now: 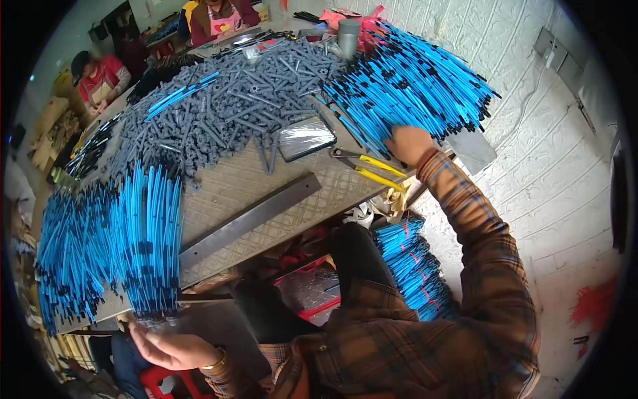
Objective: The person assembles umbrella frames by threading wire through sets of ribs, attaching the ribs into a central hub, and tightening and cutting the wire with pliers.
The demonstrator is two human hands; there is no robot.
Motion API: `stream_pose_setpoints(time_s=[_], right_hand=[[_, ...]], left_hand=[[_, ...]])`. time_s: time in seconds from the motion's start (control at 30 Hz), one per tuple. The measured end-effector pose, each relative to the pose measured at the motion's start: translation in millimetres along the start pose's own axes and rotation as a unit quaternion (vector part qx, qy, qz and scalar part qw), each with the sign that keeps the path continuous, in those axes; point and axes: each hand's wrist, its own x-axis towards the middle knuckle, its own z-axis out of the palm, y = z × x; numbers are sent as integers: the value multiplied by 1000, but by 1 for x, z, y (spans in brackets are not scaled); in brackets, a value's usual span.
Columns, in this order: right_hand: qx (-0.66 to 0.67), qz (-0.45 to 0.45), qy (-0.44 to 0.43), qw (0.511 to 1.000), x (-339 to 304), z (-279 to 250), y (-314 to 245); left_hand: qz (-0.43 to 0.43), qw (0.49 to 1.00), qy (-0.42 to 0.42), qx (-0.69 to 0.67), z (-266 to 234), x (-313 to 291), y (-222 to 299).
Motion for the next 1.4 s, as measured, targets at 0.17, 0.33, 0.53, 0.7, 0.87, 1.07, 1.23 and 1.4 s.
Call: stream_pose_setpoints(time_s=[0.17,0.33,0.53,0.7,0.87,1.07,1.23,1.4], right_hand=[[24,21,17,999,-14,28,21],[120,19,117,986,-28,13,6],[296,-112,164,934,-82,-23,-47],[368,-249,153,883,-119,-34,-78],[412,-242,80,875,-123,-21,-70],[216,-70,57,972,-18,6,-18],[33,-28,-32,999,18,26,-11],[20,-8,34,999,12,40,-10]], left_hand=[[-147,922,-265,-240,26,-43,20],[-191,872,-384,-235,52,-59,47],[-272,832,-394,-281,140,-50,65],[-345,723,-396,-448,169,-53,72],[-435,682,-372,-455,137,-47,96],[-515,445,-462,-568,82,-30,116],[-514,417,-544,-515,60,-30,108],[-538,417,-556,-477,40,-27,100]])
